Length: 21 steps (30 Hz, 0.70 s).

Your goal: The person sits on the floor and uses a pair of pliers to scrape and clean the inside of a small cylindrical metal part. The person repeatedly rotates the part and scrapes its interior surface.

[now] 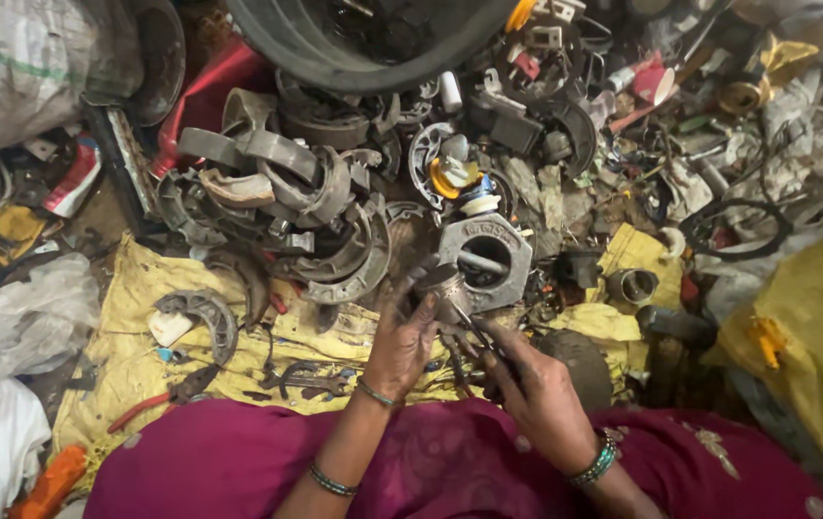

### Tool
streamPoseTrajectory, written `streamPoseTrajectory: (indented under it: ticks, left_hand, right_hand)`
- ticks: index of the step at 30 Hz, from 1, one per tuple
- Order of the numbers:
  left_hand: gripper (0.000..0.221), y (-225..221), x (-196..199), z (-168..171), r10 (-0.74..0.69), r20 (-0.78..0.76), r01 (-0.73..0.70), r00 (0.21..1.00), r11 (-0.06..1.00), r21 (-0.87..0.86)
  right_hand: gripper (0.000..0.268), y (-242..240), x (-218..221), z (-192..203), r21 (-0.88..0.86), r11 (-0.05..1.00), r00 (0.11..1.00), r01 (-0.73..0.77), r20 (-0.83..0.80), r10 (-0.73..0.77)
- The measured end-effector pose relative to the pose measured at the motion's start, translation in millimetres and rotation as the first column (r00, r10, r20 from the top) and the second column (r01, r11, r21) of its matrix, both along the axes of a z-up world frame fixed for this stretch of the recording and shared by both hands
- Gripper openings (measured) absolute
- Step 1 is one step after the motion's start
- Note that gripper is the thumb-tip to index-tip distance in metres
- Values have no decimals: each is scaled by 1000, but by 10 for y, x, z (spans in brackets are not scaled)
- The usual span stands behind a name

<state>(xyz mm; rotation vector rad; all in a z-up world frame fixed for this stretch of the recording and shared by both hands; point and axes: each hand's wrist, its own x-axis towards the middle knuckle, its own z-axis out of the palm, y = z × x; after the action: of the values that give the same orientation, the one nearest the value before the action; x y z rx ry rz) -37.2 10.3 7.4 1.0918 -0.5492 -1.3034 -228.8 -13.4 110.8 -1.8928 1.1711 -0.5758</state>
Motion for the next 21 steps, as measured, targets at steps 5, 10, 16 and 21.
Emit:
streamPoseTrajectory:
  ticks: [5,10,16,21]
  left_hand:
    - [41,73,14,16,60,612,67,789,981,-182]
    - [41,80,-29,68,-59,288,72,956,997,-31]
    - [44,-11,-86,212,-16,-344,-17,939,996,-93]
    - [47,1,-88,263,-46,-374,14,926,996,-90]
  right_hand:
    - [39,21,32,88,-69,997,999,-29,-37,27]
    - [39,34,53,180,121,993,999,14,-50,-8]
    - [39,44,22,173,-41,999,1000,-14,-10,14]
    - [35,35,-4,172,-61,998,999,-20,-26,18]
